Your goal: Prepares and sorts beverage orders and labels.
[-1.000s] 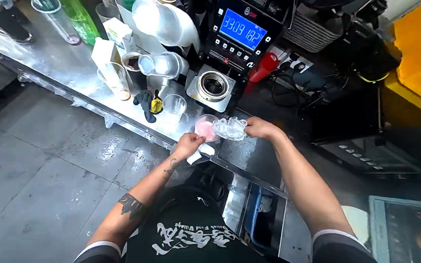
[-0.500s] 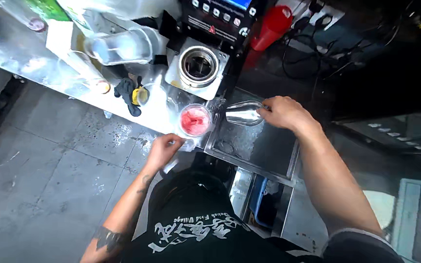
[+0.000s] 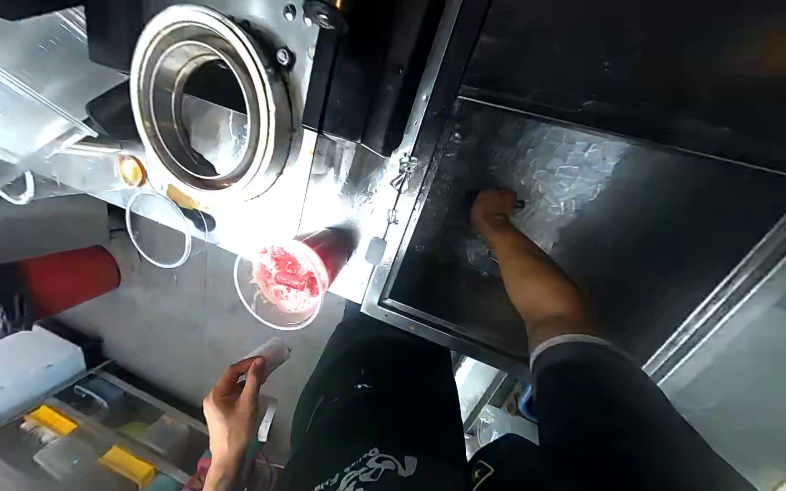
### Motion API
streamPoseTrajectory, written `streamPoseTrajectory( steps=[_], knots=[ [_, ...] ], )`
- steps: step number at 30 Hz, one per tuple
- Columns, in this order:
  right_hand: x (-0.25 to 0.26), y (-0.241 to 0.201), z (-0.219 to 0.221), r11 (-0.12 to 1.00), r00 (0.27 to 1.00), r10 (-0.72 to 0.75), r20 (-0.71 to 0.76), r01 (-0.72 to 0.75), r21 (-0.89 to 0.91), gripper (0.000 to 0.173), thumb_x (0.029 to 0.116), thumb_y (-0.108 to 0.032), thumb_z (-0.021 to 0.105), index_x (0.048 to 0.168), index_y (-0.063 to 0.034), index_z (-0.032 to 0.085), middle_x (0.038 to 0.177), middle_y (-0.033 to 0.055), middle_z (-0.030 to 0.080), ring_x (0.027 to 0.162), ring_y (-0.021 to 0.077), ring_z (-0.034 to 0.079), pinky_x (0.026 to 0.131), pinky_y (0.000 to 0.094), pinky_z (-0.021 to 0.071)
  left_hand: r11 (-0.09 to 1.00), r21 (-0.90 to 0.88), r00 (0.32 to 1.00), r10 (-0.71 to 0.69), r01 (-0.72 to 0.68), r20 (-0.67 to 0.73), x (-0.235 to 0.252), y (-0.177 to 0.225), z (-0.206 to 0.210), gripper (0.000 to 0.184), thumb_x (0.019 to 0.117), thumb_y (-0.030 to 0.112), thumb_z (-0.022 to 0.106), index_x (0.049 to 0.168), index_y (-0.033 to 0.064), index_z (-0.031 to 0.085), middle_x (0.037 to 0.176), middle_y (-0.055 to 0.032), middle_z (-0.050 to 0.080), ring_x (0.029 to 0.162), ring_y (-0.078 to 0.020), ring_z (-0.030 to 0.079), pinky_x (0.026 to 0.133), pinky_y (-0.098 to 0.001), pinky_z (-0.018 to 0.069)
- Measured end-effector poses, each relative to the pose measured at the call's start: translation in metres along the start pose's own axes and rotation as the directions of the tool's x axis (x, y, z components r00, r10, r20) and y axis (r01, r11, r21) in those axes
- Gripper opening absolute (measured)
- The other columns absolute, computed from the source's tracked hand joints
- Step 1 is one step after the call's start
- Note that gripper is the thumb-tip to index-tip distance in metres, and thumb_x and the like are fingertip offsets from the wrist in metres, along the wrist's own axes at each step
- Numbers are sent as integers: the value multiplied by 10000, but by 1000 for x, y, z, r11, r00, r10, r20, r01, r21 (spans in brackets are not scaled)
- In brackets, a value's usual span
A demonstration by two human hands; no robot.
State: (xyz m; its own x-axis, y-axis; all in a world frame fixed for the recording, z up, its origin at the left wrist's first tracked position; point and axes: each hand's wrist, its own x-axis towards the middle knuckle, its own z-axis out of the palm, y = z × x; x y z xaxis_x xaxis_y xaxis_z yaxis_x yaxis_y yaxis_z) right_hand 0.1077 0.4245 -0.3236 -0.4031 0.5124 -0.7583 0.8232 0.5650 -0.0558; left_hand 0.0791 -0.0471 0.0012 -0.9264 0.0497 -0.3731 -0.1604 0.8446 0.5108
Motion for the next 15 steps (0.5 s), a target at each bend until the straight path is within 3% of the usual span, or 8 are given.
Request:
streamPoseTrajectory(
  steps=[2,4,6,9,12,15],
  knots=[
    [-2,-21,20,996,995,-74,69,70,59,409,968,-41,610,1309,173,542,1376,364,541,1328,502,512,1115,598,403,999,-34,999,-41,41,12,-5,5,10,207,986,230,660,993,38,734,918,-4,756,766,-59,717,699,-236,619],
    [1,-34,40,959,960,-263,99,271,-85,299,975,-109,608,1201,82,654,1264,322,630,1214,497,597,1023,667,453,996,-77,998,-34,38,54,-6,11,21,209,986,243,667,1008,47,735,936,-4,761,772,-76,726,701,-254,629],
    [-12,-48,33,900,896,-374,239,413,-139,292,955,-131,642,1168,63,690,1240,318,648,1188,509,602,1005,705,434,993,-121,998,12,-5,60,-7,17,25,208,987,248,671,1014,54,741,946,-8,766,765,-90,732,691,-267,636],
    [-45,-33,9,900,847,-357,393,425,-98,427,903,-198,733,1246,45,656,1286,308,622,1224,493,578,1017,688,435,987,-156,997,58,-50,45,-4,24,23,210,990,260,660,1015,70,746,932,1,765,736,-83,724,669,-263,629],
    [-57,0,4,911,856,-408,318,403,83,323,926,-198,715,1114,64,690,1146,305,668,1087,472,646,927,677,497,977,-196,993,97,-83,66,1,19,22,226,1000,292,649,1028,93,752,931,8,766,711,-87,716,649,-274,626],
    [-86,18,-9,837,806,-536,252,467,286,304,991,-141,608,1230,41,652,1186,290,658,1110,433,642,978,638,490,952,-273,982,167,-137,91,12,18,17,224,1010,283,642,1069,97,753,954,4,778,735,-99,732,664,-304,636]
  ],
)
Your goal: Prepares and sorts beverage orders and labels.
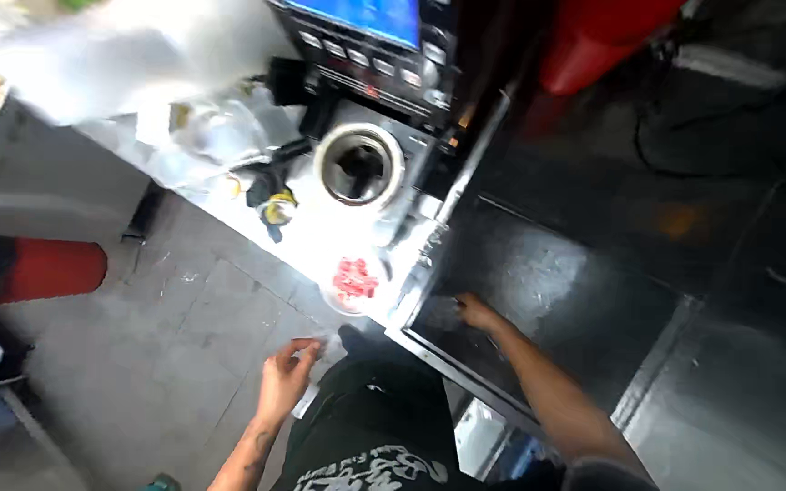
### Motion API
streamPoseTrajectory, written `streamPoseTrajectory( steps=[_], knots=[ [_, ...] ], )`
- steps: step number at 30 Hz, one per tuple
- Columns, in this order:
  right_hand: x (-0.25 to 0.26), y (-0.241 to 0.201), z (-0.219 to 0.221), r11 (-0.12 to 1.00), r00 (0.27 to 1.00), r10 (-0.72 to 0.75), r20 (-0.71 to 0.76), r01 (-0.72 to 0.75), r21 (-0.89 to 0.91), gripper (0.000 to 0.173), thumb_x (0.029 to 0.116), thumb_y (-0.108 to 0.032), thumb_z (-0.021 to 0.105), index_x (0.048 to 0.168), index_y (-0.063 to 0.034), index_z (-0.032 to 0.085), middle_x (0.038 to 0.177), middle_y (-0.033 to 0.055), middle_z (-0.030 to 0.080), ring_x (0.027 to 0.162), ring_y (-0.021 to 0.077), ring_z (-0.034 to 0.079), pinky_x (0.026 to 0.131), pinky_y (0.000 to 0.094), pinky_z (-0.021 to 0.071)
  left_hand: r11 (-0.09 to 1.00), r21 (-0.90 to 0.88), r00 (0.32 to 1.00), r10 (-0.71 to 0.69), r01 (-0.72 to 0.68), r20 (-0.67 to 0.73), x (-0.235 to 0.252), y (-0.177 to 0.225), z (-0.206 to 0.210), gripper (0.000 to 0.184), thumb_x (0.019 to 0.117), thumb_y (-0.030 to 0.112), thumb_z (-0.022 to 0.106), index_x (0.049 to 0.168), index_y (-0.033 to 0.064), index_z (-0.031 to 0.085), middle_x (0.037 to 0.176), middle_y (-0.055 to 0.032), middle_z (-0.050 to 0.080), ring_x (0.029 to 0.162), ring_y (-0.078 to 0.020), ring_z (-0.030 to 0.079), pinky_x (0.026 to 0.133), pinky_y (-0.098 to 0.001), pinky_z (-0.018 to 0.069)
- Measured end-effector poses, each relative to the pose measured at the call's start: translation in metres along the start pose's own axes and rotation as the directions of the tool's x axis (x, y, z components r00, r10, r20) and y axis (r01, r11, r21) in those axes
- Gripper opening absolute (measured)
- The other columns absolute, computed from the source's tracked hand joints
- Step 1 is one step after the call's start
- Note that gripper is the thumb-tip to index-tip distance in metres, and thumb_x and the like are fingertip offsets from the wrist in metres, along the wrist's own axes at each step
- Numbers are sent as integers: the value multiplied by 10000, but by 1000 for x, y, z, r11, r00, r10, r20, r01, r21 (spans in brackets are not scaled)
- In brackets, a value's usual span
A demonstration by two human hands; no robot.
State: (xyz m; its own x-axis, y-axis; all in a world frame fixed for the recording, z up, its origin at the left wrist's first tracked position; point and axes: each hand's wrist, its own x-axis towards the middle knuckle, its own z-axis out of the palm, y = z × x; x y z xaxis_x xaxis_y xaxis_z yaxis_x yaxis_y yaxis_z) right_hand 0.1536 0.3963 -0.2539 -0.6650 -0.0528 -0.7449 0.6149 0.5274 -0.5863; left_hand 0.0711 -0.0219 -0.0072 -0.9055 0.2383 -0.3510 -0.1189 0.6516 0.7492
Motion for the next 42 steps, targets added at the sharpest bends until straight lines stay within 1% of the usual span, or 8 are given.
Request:
streamPoseTrajectory(
  steps=[2,7,10,16,22,29,36,42],
  knots=[
    [-29,-23,-2,998,998,-32,-45,34,44,288,981,-107,610,1230,25,670,1174,263,675,1114,388,649,989,604,495,998,-55,999,41,-40,19,10,-6,-10,240,1014,302,639,1077,101,755,964,-5,773,764,-109,735,696,-329,642],
    [-114,-80,-29,999,975,24,-220,-14,48,225,1004,-147,553,1083,26,673,883,167,637,787,260,610,744,497,513,973,-209,991,118,-103,61,38,-24,-23,295,1010,348,636,1044,79,752,907,-26,749,725,-118,707,682,-335,621],
    [-172,-130,-58,1000,958,-4,-286,13,28,260,1031,-133,526,1186,2,686,1003,174,686,900,247,649,845,494,533,956,-247,976,190,-159,105,48,-24,-29,319,1017,361,622,1057,71,750,933,-39,746,754,-121,709,720,-351,625],
    [-229,-224,-97,983,897,-181,-404,149,-110,175,1024,-105,559,998,-34,717,829,101,688,749,201,654,726,464,554,934,-286,947,272,-216,171,70,0,-28,312,1002,375,650,1071,89,754,979,-56,748,814,-169,731,771,-423,637],
    [-209,-301,-101,921,929,-166,-331,26,-389,260,1051,-215,538,1015,-32,719,876,145,707,800,282,690,789,552,553,943,-90,921,332,-320,202,86,39,-23,379,996,483,623,1117,142,738,956,-43,732,832,-195,700,784,-486,581],
    [-222,-359,-95,712,902,-119,-416,-215,-669,395,1044,-383,514,1319,-153,681,1137,173,718,1094,394,674,876,653,512,956,-9,934,290,-295,211,85,47,-19,420,1041,482,529,1059,117,736,879,-64,708,799,-219,683,766,-509,561],
    [-245,-309,-125,833,876,-246,-414,-27,-553,408,1060,-322,542,1424,-151,611,993,141,724,903,329,694,839,611,535,970,-21,951,242,-243,191,93,46,-13,386,1002,481,614,1032,115,736,829,-57,701,718,-198,670,713,-475,568],
    [-132,-140,-140,932,910,124,-397,-244,-269,339,1025,-306,597,1224,-49,695,1071,264,705,1010,460,677,889,719,491,970,-159,963,211,-185,167,88,40,-8,305,1050,355,578,1068,85,719,874,-50,721,691,-165,688,659,-409,613]
  ],
)
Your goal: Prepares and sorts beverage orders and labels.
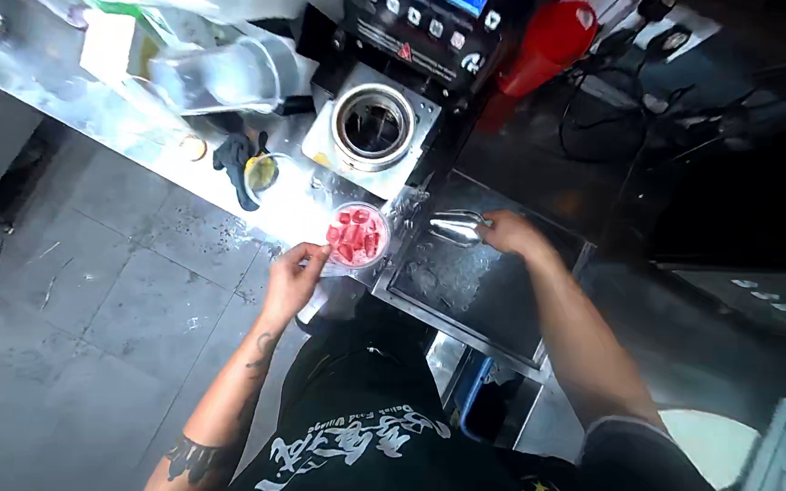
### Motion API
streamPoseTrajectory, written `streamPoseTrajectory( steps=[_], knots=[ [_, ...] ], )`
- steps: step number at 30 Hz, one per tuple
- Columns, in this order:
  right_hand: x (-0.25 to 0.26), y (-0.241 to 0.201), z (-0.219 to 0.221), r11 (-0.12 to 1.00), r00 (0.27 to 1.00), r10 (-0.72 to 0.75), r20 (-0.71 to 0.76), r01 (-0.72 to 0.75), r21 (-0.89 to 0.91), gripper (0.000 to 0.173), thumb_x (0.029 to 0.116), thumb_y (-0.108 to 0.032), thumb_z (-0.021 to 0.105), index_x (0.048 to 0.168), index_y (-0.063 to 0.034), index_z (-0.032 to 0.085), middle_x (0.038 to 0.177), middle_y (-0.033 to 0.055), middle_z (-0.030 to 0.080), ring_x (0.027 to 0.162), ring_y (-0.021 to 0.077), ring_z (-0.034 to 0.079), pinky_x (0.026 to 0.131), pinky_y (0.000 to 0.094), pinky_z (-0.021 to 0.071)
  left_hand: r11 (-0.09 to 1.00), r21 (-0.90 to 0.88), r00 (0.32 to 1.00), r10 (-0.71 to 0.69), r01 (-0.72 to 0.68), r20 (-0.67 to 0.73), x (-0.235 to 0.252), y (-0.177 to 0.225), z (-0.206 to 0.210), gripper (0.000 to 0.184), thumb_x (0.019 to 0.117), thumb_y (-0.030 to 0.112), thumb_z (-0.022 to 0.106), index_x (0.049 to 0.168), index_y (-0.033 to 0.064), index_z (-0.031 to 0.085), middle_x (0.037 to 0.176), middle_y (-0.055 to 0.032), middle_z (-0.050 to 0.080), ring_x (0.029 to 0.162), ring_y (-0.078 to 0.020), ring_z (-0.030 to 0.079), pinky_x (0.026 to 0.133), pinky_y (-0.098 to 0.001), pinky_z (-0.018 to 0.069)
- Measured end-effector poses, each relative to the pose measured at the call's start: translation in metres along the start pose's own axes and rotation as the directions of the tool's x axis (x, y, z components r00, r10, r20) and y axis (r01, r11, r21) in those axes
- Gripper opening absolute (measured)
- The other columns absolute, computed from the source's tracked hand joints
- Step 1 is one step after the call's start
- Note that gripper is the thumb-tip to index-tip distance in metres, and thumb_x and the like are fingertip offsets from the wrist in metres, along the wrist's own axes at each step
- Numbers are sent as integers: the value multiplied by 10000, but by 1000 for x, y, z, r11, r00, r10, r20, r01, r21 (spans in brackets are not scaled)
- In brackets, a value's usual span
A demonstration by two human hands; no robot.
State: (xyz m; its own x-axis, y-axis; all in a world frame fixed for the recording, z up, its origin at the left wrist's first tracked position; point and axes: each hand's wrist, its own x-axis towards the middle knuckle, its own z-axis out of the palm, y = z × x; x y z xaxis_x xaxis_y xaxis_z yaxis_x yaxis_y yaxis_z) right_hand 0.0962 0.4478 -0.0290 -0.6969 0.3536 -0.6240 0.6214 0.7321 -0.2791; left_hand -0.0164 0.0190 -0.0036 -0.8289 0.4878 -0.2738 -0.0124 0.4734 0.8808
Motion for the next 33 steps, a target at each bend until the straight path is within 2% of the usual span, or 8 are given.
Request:
streamPoseTrajectory(
  steps=[5,8,11,12,16,19,24,33],
  knots=[
    [115,59,140,956,950,282,137,-266,-124,391,890,-261,711,1131,42,657,1134,324,665,1059,535,644,806,744,490,998,-46,996,-36,32,-85,-6,10,11,222,1059,230,566,1051,59,707,855,-14,721,684,-116,687,652,-324,624],
    [149,54,214,937,937,339,86,-328,-116,377,898,-146,696,1165,114,642,1218,354,630,1172,552,586,963,723,438,1000,-21,993,-18,16,-118,-5,10,17,212,1070,200,534,1015,70,693,769,47,660,596,-40,587,567,-223,535],
    [136,17,253,949,926,298,232,-314,38,541,957,-89,660,1425,120,487,1510,340,439,1437,474,402,1188,577,319,998,-62,992,-7,-1,-128,-6,9,18,189,1070,194,542,1006,97,690,794,80,674,636,-5,602,605,-184,533],
    [123,5,252,956,904,251,346,-288,57,619,993,-87,623,1528,90,366,1611,309,312,1524,436,270,1248,537,218,998,-64,992,-9,1,-128,-6,9,19,189,1072,199,538,1001,106,687,792,89,669,633,4,594,603,-176,525],
    [85,-4,237,991,895,114,432,-133,15,614,988,-147,633,1486,128,401,1571,346,348,1492,479,306,1225,570,247,998,-62,994,-12,5,-110,-3,7,19,211,1071,207,536,985,90,689,737,81,638,572,6,545,542,-171,481],
    [90,23,219,1000,942,13,336,-10,-11,328,947,-235,671,1090,59,693,1152,297,679,1112,477,644,940,672,489,999,-44,994,-22,17,-106,-3,6,16,210,1062,188,547,1001,61,702,740,41,651,569,-26,556,540,-207,498],
    [47,49,135,961,960,-180,216,124,247,389,1036,-212,524,1382,-73,636,1191,245,690,1100,401,665,986,633,490,997,-71,997,13,-19,-77,1,-1,12,210,1054,216,575,1011,63,712,778,0,676,609,-70,593,577,-260,528],
    [-85,-43,-23,914,938,-288,-192,329,238,251,1016,-121,544,1175,-47,722,831,128,677,714,239,628,686,505,532,983,-155,980,125,-100,155,27,-16,-12,278,1045,307,599,1015,58,719,900,-56,730,762,-160,707,734,-401,623]
  ],
)
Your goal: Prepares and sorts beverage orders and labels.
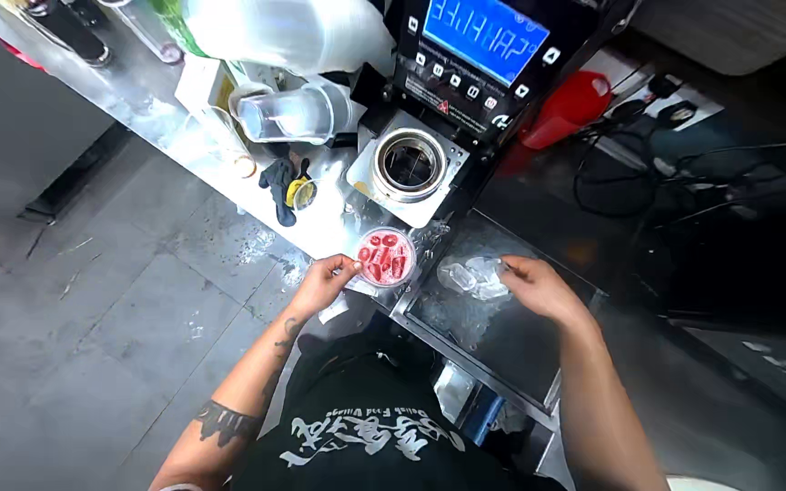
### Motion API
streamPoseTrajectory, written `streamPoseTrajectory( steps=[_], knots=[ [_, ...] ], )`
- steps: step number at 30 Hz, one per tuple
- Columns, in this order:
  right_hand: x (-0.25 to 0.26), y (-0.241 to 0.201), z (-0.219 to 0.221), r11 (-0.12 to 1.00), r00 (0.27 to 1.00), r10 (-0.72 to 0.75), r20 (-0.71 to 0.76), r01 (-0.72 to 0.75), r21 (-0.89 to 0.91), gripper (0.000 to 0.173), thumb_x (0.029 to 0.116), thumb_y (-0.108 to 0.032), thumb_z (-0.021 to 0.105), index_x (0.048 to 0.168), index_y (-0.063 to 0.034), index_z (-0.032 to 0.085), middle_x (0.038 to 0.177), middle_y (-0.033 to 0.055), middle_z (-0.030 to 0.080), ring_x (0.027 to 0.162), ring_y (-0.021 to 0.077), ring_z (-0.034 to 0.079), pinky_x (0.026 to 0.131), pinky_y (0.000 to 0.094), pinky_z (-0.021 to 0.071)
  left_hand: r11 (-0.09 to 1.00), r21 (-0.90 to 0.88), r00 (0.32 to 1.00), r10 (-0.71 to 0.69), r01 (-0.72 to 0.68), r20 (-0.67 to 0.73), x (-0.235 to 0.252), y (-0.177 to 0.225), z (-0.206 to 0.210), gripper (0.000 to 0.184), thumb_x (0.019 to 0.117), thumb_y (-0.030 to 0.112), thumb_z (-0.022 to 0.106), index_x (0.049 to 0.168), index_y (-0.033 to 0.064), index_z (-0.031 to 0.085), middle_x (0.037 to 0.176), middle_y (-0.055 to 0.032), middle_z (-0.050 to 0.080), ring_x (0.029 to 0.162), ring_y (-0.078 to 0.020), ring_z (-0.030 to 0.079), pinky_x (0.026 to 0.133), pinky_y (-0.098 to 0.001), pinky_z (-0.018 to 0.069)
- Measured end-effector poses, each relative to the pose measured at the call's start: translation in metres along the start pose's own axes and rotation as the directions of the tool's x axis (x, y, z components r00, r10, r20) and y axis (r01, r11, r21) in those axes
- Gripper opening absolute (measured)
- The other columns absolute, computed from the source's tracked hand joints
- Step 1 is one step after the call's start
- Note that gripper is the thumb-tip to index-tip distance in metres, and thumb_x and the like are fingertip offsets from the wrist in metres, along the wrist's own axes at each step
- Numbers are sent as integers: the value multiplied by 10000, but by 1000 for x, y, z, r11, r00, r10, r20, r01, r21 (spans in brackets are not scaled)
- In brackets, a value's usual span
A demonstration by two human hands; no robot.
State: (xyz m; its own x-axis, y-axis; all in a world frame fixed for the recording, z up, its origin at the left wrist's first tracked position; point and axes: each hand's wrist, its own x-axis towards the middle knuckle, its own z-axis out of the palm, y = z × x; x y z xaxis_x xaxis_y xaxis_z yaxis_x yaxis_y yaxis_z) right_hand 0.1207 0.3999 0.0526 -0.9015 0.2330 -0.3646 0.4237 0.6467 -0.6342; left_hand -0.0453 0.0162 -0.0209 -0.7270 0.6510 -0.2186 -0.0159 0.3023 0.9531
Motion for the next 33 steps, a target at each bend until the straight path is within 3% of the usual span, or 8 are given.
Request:
streamPoseTrajectory(
  steps=[5,12,21,24,26,28,30,33],
  knots=[
    [20,-67,5,983,999,-30,10,31,-179,270,1034,-311,607,1085,-78,735,823,129,681,748,288,660,727,585,541,997,-61,998,44,-42,39,3,-7,-1,306,1052,313,588,999,40,715,887,-71,724,742,-172,700,695,-396,615],
    [34,-97,12,884,994,64,-84,-96,-457,565,877,-684,676,1023,-141,735,872,141,713,856,367,691,761,653,526,993,-116,999,9,-5,31,4,-8,-1,322,1039,346,611,972,48,713,849,-60,715,728,-158,691,693,-366,602],
    [32,-18,12,995,999,27,-21,-29,-99,411,958,-477,704,932,-66,712,755,111,665,689,256,647,679,538,548,990,-144,999,-17,12,-36,0,-5,3,273,1034,294,625,980,42,717,905,-61,743,785,-154,716,732,-365,619],
    [24,36,17,973,962,214,169,-226,50,436,1016,-439,630,1150,-26,678,897,147,689,739,225,669,721,442,580,989,-144,993,12,-29,-116,-3,-5,8,254,1031,260,626,984,28,717,915,-71,742,811,-163,722,747,-374,626],
    [14,63,25,937,920,348,180,-345,-52,656,987,-495,649,1437,-30,542,1193,276,663,1023,402,681,918,590,547,991,-136,990,-5,-14,-141,-5,0,10,247,1030,249,622,991,26,719,922,-71,735,820,-165,717,750,-374,625],
    [4,58,32,922,914,383,136,-368,-120,917,923,-515,721,1592,-24,331,1443,365,489,1304,543,510,1078,722,390,994,-110,989,-14,-2,-146,-5,4,12,238,1027,248,622,979,35,717,898,-52,728,792,-139,709,733,-351,620],
    [4,26,45,973,966,228,118,-229,-11,799,957,-477,687,1574,-69,387,1401,255,578,1249,411,602,1057,611,478,997,-71,992,-21,12,-123,-5,7,11,252,1027,257,620,1000,28,723,911,-45,729,807,-123,699,759,-347,605],
    [21,-40,78,927,987,-87,136,30,374,577,1054,-341,525,1553,-73,416,1070,109,734,882,209,740,818,413,633,999,-32,996,-30,27,-81,-3,14,1,278,1033,265,611,1032,11,724,955,-60,731,865,-114,699,829,-350,596]
  ],
)
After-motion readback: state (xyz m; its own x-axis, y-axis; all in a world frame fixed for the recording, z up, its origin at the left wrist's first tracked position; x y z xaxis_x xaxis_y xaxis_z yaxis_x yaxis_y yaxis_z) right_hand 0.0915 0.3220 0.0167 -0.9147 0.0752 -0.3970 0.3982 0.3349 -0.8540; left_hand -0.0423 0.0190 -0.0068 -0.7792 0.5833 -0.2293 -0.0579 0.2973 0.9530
